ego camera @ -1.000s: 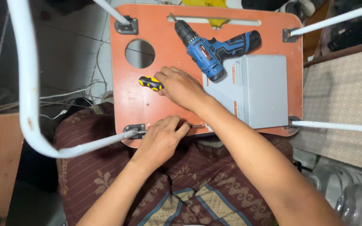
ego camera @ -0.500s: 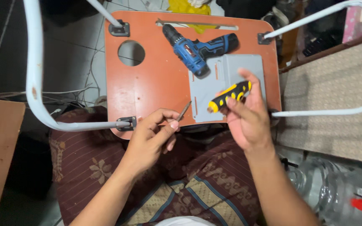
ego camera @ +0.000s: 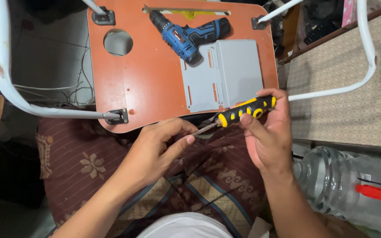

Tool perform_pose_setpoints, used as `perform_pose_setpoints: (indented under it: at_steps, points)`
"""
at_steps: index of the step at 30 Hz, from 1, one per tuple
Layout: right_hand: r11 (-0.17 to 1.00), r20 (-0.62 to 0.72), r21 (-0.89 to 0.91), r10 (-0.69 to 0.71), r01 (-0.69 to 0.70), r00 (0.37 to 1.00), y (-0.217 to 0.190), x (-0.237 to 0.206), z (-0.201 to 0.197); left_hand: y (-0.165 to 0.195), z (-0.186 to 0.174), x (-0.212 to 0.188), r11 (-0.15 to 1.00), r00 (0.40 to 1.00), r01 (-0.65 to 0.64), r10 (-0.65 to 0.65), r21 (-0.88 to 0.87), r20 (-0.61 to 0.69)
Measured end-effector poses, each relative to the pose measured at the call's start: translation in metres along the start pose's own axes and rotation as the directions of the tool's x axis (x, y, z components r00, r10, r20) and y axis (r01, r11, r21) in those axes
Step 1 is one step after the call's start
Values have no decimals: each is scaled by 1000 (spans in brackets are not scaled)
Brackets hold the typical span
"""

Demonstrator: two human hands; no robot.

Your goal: The person sits with a small folding table across their lap and removes screws from its underside panel using a cordless drill and a screwdriver, working on the white metal frame and gray panel attachments.

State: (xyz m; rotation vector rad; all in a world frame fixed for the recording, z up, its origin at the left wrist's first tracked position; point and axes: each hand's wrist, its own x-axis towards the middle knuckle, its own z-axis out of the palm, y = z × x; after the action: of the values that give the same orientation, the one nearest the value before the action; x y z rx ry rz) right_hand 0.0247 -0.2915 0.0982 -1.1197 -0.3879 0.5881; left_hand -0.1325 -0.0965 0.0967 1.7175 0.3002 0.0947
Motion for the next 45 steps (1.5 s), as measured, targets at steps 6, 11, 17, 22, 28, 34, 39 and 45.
perform_pose_setpoints:
  at_steps: [6, 11, 17, 22, 28, 34, 39, 45]
  points:
    - [988, -28, -152, 35, -39, 999, 9, -36, -22, 8, 1, -11, 894, 939, -343, 331, 288, 91]
    - [969, -2, -128, 214, -213, 977, 13, -65, -63, 1, 11, -13, 855, 950, -300, 228, 422, 213]
    - [530, 42, -509, 802, -678, 596, 0, -85, -112, 0, 26, -11, 725, 839, -533, 386, 436, 383]
    - [502, 106, -543, 836, -673, 538, 17, -112, -124, -5, 46, -7, 742, 781, -530, 237, 411, 578]
    - [601, 176, -578, 753, -553, 634, 10, -99, -145, -24, 51, 25, 672, 791, -562, 268, 482, 550]
    - [553, 123, -572, 788, -606, 603, -9, -66, -136, -25, 51, 58, 715, 782, -532, 210, 453, 587]
    - [545, 386, -836, 491, 70, 781, -10, -51, -123, -29, 44, 71, 784, 771, -453, 104, 425, 629]
    - [384, -32, -380, 904, -842, 427, -2, -45, -116, -35, 48, 70, 729, 759, -516, 145, 450, 635]
